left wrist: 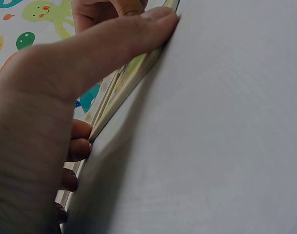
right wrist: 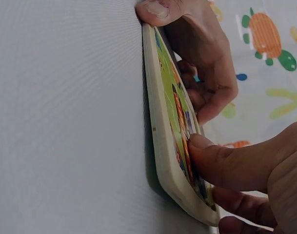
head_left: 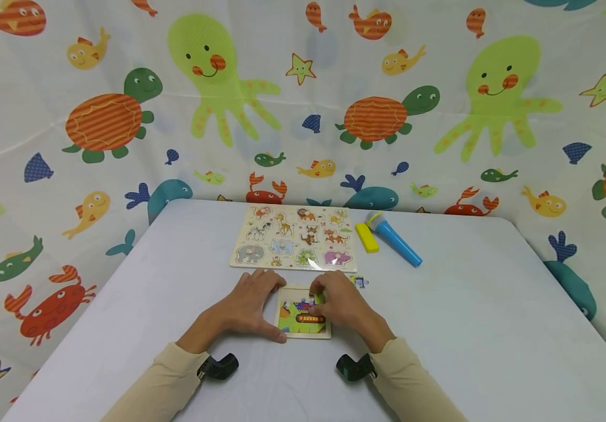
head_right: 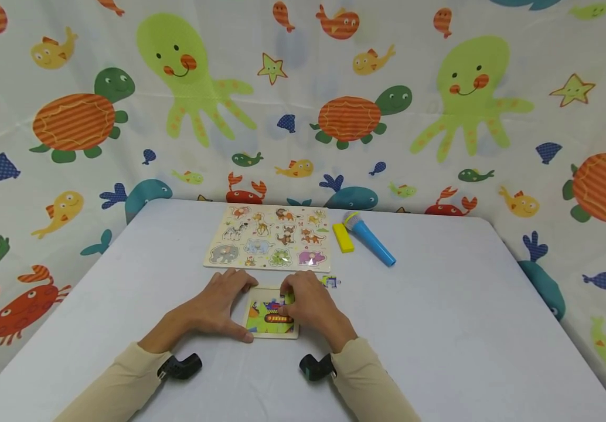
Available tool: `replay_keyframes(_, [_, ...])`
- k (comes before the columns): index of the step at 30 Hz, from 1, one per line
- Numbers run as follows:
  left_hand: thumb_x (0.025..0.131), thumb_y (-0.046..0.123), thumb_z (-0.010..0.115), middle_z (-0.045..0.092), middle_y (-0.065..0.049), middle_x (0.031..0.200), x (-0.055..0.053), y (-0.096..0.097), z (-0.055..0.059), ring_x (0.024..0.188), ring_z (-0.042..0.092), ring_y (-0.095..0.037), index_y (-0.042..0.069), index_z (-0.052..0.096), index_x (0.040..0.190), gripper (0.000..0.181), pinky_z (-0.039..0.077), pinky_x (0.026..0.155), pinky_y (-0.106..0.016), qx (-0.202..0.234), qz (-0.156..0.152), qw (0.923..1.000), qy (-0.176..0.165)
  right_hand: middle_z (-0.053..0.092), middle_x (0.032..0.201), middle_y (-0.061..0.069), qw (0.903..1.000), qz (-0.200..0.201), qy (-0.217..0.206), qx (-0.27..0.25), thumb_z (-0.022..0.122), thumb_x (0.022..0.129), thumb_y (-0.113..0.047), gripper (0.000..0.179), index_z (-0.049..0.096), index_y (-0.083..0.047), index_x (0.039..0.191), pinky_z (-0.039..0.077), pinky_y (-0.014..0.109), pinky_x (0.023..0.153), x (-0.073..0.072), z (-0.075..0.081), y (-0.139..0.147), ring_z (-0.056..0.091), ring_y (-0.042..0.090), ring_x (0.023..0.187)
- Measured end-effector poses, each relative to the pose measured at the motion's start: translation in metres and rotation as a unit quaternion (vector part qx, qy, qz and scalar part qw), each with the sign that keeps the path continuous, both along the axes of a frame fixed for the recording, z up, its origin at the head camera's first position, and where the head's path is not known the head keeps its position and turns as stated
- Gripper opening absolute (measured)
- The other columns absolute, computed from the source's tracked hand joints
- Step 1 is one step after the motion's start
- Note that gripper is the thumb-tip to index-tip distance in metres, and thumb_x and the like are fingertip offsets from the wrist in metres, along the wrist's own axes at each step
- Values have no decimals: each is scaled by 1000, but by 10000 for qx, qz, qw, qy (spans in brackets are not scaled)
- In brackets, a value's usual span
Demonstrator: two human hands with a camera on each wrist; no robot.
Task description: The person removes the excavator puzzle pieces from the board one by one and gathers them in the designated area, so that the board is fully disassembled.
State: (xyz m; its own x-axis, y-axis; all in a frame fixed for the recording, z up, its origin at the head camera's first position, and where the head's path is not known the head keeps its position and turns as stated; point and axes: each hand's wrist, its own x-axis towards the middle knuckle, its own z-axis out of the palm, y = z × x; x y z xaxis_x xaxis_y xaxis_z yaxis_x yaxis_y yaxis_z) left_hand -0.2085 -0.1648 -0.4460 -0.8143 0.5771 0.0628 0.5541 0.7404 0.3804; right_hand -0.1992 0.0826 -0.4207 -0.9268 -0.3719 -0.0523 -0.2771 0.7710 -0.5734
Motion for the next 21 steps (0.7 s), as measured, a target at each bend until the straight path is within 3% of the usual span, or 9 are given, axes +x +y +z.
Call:
replay_keyframes(12, [55, 86, 75, 49, 14, 106, 0, 2, 2, 101, 40, -8, 20, 53, 132, 104, 31, 84, -35, 25, -39, 9999, 95, 57, 97, -3, 9999, 36, 24, -112, 86, 82, -21, 31, 66, -15, 104, 47, 38, 90, 0, 0, 3, 51, 18, 96])
replay_keyframes(21, [54, 85, 76, 49, 14, 109, 1, 2, 2, 103, 40, -9, 21, 53, 132, 103, 31, 86, -36, 35, 27, 10000, -28, 56, 83, -2, 9991, 165, -205, -337, 78, 91, -22, 19, 66, -19, 106, 46, 32, 74, 3, 5, 9, 54, 17, 82])
